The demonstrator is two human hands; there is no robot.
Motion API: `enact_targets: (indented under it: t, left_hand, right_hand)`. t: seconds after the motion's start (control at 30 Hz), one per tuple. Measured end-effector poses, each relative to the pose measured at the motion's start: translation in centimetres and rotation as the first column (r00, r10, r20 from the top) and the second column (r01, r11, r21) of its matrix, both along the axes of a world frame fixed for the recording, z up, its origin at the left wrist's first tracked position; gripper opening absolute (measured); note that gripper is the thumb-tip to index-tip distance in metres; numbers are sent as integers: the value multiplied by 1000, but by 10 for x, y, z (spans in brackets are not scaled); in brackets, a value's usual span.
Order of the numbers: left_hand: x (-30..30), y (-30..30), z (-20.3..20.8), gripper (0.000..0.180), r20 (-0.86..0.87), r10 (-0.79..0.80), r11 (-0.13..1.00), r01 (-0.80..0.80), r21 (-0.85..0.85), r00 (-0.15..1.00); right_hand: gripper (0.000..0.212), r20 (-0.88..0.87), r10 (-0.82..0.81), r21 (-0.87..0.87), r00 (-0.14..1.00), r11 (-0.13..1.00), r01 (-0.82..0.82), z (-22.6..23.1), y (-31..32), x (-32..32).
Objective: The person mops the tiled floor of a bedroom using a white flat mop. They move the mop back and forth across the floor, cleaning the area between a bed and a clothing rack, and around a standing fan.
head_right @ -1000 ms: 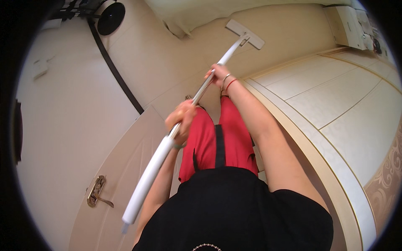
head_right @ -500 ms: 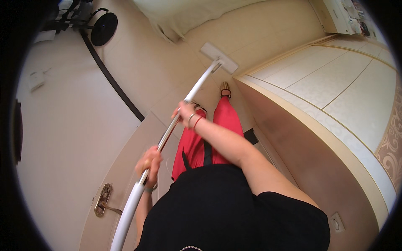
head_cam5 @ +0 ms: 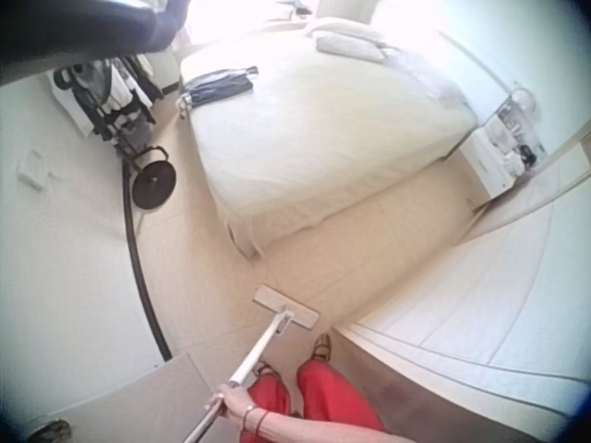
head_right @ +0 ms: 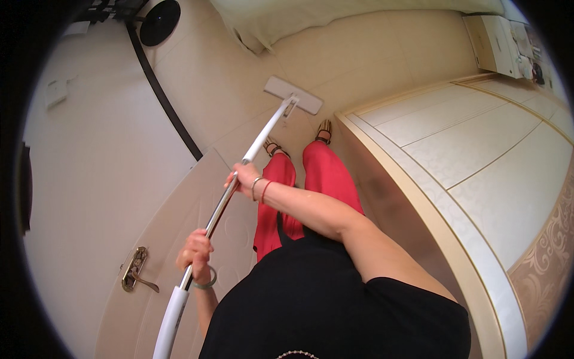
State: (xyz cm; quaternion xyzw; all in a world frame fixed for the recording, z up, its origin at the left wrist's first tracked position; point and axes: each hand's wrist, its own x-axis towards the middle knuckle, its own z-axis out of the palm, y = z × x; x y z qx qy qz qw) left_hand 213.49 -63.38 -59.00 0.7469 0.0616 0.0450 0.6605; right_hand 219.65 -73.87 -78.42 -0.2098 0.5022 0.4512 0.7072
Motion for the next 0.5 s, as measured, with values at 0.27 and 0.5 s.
enact_targets:
  t: [0.27, 0.5]
  left_hand:
    - [96, -110, -97, 17, 97, -109, 979, 124, -161, 989]
    - [117, -136, -136, 24, 151, -261, 929, 291, -228, 953]
  right_hand:
    - [8, 171, -71, -260, 983, 959, 115, -96, -154, 103]
    - [6, 215, -132, -315, 968, 928, 197, -135, -214, 132]
